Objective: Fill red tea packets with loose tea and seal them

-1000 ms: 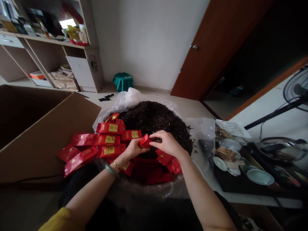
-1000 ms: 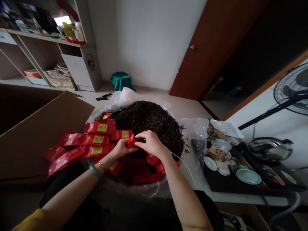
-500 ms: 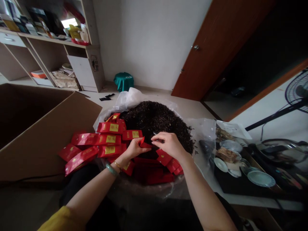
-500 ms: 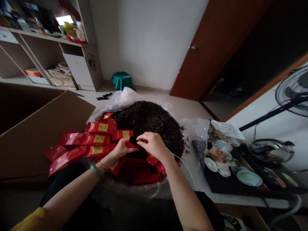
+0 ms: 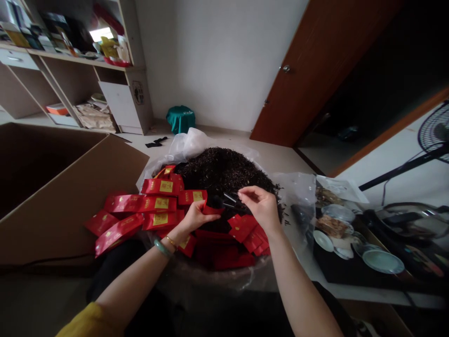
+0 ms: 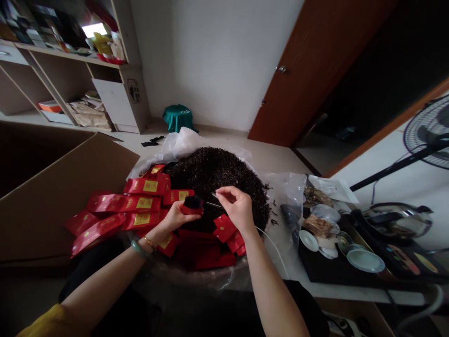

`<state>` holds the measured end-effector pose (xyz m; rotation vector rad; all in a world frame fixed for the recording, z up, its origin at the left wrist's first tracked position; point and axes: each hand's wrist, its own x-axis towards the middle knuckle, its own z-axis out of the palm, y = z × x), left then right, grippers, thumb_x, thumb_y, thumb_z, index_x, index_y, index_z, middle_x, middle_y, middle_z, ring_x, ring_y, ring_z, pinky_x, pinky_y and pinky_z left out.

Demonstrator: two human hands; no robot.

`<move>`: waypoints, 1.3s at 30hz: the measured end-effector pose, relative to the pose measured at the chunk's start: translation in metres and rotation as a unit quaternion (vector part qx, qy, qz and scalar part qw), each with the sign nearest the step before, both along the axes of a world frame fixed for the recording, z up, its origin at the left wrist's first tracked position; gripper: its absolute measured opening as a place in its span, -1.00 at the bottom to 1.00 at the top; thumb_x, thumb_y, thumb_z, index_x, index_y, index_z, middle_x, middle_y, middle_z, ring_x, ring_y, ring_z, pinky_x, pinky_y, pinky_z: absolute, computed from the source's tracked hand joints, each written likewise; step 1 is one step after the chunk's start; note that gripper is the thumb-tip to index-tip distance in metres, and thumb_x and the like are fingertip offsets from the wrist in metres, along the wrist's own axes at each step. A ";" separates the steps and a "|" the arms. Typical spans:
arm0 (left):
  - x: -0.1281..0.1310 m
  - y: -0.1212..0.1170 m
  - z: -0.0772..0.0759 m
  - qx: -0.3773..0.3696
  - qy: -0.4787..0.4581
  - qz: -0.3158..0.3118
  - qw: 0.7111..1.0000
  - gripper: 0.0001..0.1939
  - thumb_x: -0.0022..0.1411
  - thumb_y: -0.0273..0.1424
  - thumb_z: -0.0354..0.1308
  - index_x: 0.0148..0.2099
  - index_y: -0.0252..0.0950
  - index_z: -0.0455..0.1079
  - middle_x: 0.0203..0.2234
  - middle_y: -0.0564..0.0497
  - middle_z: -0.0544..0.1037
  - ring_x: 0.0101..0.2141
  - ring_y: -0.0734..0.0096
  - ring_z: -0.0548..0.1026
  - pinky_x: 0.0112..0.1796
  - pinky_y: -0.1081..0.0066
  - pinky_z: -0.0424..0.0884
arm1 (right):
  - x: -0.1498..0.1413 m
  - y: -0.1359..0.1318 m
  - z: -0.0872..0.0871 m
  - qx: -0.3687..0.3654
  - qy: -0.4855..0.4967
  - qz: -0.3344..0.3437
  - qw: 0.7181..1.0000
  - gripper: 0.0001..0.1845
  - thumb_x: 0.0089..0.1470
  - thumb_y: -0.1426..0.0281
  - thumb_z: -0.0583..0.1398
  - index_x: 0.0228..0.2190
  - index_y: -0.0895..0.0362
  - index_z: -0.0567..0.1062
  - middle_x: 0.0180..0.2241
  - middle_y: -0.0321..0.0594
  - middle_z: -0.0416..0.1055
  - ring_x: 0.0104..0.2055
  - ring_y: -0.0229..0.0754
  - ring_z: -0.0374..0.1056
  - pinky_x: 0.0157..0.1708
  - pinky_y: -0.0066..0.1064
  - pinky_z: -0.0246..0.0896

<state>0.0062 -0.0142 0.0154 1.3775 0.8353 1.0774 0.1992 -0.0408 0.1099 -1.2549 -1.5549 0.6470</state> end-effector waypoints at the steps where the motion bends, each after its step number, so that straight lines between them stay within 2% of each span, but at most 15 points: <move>1: 0.000 0.001 0.000 -0.009 -0.007 0.007 1.000 -0.55 -0.21 -0.24 0.42 -0.29 -0.44 0.50 -0.41 -0.09 0.61 -0.40 0.30 0.53 -0.28 0.33 0.47 | 0.002 0.000 -0.003 -0.001 -0.023 0.011 1.000 -0.85 -0.03 0.34 0.22 -0.40 0.14 0.54 -0.44 -0.22 0.52 -0.41 -0.19 0.43 -0.32 -0.36 0.36; 3: -0.001 0.002 -0.001 -0.024 -0.018 0.020 0.999 -0.54 -0.23 -0.23 0.42 -0.30 -0.45 0.49 -0.43 -0.08 0.60 -0.42 0.31 0.53 -0.31 0.35 0.47 | 0.002 -0.001 -0.008 0.008 -0.078 0.046 0.996 -0.84 -0.04 0.38 0.22 -0.35 0.13 0.55 -0.36 -0.19 0.53 -0.28 -0.15 0.44 -0.18 -0.30 0.34; 6: -0.001 0.002 -0.001 -0.031 -0.020 0.026 0.999 -0.52 -0.24 -0.23 0.43 -0.30 -0.44 0.48 -0.46 -0.05 0.59 -0.45 0.35 0.52 -0.36 0.38 0.47 | -0.004 -0.003 -0.010 0.055 -0.123 0.082 0.987 -0.72 -0.03 0.38 0.24 -0.20 0.09 0.52 -0.18 -0.15 0.48 -0.12 -0.11 0.39 -0.06 -0.26 0.29; 8: -0.001 0.001 0.000 -0.032 -0.016 0.016 0.999 -0.53 -0.25 -0.23 0.44 -0.32 -0.44 0.47 -0.49 -0.02 0.58 -0.49 0.39 0.50 -0.40 0.41 0.45 | -0.010 -0.003 -0.010 0.066 -0.129 0.114 0.983 -0.70 0.01 0.36 0.23 -0.15 0.06 0.50 -0.14 -0.14 0.45 -0.12 -0.13 0.38 -0.12 -0.31 0.33; 11: -0.001 -0.001 0.002 -0.040 -0.010 0.000 0.999 -0.54 -0.27 -0.22 0.44 -0.35 -0.43 0.47 -0.53 0.02 0.55 -0.53 0.44 0.46 -0.43 0.44 0.43 | -0.015 0.000 -0.011 0.036 -0.122 0.145 0.981 -0.77 0.06 0.35 0.18 -0.20 0.05 0.54 -0.27 -0.18 0.47 -0.28 -0.20 0.41 -0.29 -0.39 0.36; 16: -0.001 -0.001 0.006 -0.046 0.004 -0.007 0.999 -0.53 -0.29 -0.23 0.43 -0.32 -0.42 0.49 -0.51 0.02 0.56 -0.51 0.45 0.45 -0.42 0.45 0.42 | -0.011 0.008 -0.010 -0.054 -0.071 0.148 0.985 -0.87 -0.02 0.35 0.23 -0.39 0.11 0.57 -0.43 -0.24 0.49 -0.49 -0.26 0.39 -0.44 -0.45 0.33; 19: -0.001 -0.001 0.007 -0.041 0.013 -0.005 0.999 -0.53 -0.28 -0.23 0.43 -0.31 -0.42 0.49 -0.51 0.01 0.56 -0.52 0.45 0.44 -0.44 0.45 0.42 | -0.006 0.011 -0.006 -0.090 -0.048 0.141 0.985 -0.87 -0.05 0.36 0.24 -0.42 0.14 0.57 -0.52 -0.27 0.47 -0.54 -0.27 0.37 -0.47 -0.45 0.31; 22: -0.002 0.000 0.006 -0.045 0.010 -0.011 0.999 -0.53 -0.28 -0.22 0.43 -0.32 -0.42 0.49 -0.53 0.02 0.55 -0.54 0.46 0.43 -0.47 0.45 0.42 | -0.005 0.011 -0.003 -0.049 -0.085 0.150 0.984 -0.84 -0.03 0.41 0.21 -0.36 0.12 0.57 -0.43 -0.24 0.47 -0.46 -0.28 0.37 -0.42 -0.44 0.30; 24: -0.002 0.000 0.004 -0.051 0.007 -0.023 0.998 -0.52 -0.28 -0.21 0.43 -0.31 -0.42 0.49 -0.54 0.04 0.54 -0.55 0.47 0.42 -0.49 0.46 0.42 | -0.006 0.011 -0.003 -0.018 -0.138 0.175 0.975 -0.76 -0.04 0.48 0.19 -0.28 0.08 0.57 -0.35 -0.24 0.45 -0.43 -0.29 0.35 -0.39 -0.45 0.28; 27: -0.003 0.000 0.002 -0.055 0.018 -0.037 0.998 -0.49 -0.28 -0.21 0.43 -0.28 -0.43 0.48 -0.54 0.05 0.53 -0.56 0.48 0.42 -0.49 0.47 0.41 | -0.008 0.012 -0.006 -0.004 -0.181 0.184 0.966 -0.73 -0.04 0.55 0.16 -0.31 0.06 0.59 -0.37 -0.25 0.45 -0.40 -0.29 0.35 -0.36 -0.45 0.28; 30: -0.003 0.000 0.002 -0.051 0.026 -0.042 0.997 -0.49 -0.28 -0.21 0.43 -0.27 -0.43 0.49 -0.51 0.03 0.55 -0.53 0.47 0.44 -0.46 0.47 0.41 | -0.004 0.014 -0.007 -0.018 -0.158 0.164 0.974 -0.83 0.00 0.47 0.17 -0.39 0.09 0.59 -0.40 -0.24 0.46 -0.44 -0.28 0.36 -0.42 -0.46 0.29; 34: -0.002 0.002 0.003 -0.058 0.017 -0.025 0.998 -0.51 -0.27 -0.18 0.42 -0.32 -0.43 0.49 -0.52 0.01 0.55 -0.53 0.44 0.44 -0.46 0.44 0.41 | 0.011 0.015 -0.004 -0.046 -0.136 0.130 0.981 -0.83 0.02 0.37 0.17 -0.36 0.11 0.58 -0.38 -0.22 0.44 -0.53 -0.33 0.31 -0.53 -0.48 0.28; 37: -0.001 0.003 0.003 -0.044 0.008 -0.005 0.999 -0.51 -0.28 -0.17 0.42 -0.34 -0.43 0.50 -0.52 0.01 0.55 -0.52 0.41 0.46 -0.44 0.43 0.41 | 0.016 0.009 0.000 -0.024 -0.183 0.122 0.975 -0.81 0.00 0.37 0.21 -0.29 0.07 0.57 -0.27 -0.20 0.38 -0.40 -0.29 0.34 -0.48 -0.47 0.32; 39: 0.000 0.003 0.002 -0.036 0.005 -0.003 0.999 -0.50 -0.28 -0.17 0.43 -0.31 -0.42 0.50 -0.51 0.01 0.55 -0.50 0.41 0.46 -0.42 0.43 0.41 | 0.012 0.004 0.002 0.001 -0.210 0.129 0.969 -0.73 -0.03 0.36 0.25 -0.20 0.01 0.54 -0.14 -0.18 0.32 -0.25 -0.22 0.35 -0.36 -0.43 0.36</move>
